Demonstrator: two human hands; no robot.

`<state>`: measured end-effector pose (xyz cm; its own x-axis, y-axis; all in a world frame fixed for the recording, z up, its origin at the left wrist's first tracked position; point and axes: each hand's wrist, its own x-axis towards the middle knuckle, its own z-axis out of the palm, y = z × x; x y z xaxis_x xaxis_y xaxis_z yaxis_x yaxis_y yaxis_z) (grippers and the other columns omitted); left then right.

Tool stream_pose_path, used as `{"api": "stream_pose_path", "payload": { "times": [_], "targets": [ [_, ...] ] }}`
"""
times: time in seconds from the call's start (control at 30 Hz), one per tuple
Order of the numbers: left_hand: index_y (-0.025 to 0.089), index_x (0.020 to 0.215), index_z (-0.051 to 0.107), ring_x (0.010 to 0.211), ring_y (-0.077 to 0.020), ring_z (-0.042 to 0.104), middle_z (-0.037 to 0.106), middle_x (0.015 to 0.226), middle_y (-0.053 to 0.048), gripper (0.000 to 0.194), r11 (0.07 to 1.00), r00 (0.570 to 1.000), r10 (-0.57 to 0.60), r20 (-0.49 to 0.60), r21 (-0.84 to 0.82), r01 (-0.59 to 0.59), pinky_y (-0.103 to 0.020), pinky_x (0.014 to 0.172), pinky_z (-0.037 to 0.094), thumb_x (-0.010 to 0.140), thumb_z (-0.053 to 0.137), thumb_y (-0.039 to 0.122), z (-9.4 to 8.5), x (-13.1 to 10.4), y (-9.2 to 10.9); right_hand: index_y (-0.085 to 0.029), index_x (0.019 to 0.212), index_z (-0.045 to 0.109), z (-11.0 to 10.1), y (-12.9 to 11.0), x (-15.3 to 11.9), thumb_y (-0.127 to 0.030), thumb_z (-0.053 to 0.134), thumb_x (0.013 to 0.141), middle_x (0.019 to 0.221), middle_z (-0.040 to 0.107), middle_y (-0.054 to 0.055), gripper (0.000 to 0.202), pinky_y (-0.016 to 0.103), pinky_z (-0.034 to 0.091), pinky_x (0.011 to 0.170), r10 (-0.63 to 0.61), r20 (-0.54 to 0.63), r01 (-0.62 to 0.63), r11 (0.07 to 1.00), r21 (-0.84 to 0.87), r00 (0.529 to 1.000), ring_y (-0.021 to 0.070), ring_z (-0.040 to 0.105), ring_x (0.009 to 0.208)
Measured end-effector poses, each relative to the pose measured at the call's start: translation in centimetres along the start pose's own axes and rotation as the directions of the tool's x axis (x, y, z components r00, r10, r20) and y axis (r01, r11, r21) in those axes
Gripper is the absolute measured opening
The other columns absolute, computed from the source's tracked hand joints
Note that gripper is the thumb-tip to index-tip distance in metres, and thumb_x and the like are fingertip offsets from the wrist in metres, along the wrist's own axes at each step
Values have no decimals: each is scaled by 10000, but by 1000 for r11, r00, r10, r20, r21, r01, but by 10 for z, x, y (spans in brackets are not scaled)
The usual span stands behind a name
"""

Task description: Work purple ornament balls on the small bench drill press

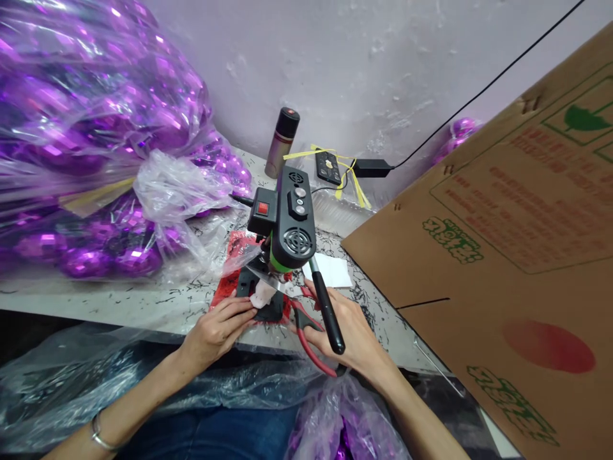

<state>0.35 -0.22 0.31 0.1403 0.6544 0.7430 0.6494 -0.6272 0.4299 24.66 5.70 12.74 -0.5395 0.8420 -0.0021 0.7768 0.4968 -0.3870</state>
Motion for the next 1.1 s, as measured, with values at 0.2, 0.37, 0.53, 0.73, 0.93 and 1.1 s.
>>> {"api": "stream_pose_path", "payload": {
  "times": [0.2,0.37,0.53,0.73,0.93,1.1],
  "targets": [
    [159,1055,683,963,-181,694,733,1001,-72,173,1000,1000,-1,16,-16,1,-383,974,568,916,581,147,1,-2,-3,-243,1360,542,1,-11,14,-309,659,726,1093,663,74,648,354,526,768,-50,-24,46,989,-143,998,240,649,872],
    [167,1071,680,959,-178,694,731,1002,-73,181,1000,1000,13,23,-7,-13,-352,925,586,914,589,155,0,-2,-4,-226,1357,544,8,-11,12,-303,642,739,1105,657,88,631,358,533,761,-67,-73,56,988,-143,995,251,652,890],
    [180,1074,682,969,-174,695,734,994,-67,184,1000,1000,-4,25,-24,5,-360,946,576,914,594,159,0,-2,-3,-230,1294,599,5,-3,-1,-242,581,760,959,689,63,535,314,526,645,-41,-23,40,998,-48,999,209,641,740],
    [174,1080,675,972,-175,689,730,993,-67,185,1000,1000,2,27,-21,-2,-323,898,586,913,599,157,0,-1,-3,-248,1301,585,9,-4,3,-246,586,749,982,688,69,551,341,539,718,-24,-49,22,999,-44,999,250,664,863],
    [168,1074,673,966,-176,687,725,996,-71,175,999,998,38,41,0,-38,-313,871,586,923,584,158,-1,2,-3,-225,1320,578,12,-10,16,-286,625,717,1011,677,87,608,398,537,799,-43,-68,37,994,-98,997,275,671,889],
    [166,1059,681,970,-175,686,726,988,-71,167,999,998,38,49,11,-38,-304,864,588,916,596,161,-2,2,-4,-226,1299,588,10,-13,10,-284,621,726,1020,689,82,577,388,541,763,-33,-81,27,997,-71,996,250,666,823]
  ]
}}
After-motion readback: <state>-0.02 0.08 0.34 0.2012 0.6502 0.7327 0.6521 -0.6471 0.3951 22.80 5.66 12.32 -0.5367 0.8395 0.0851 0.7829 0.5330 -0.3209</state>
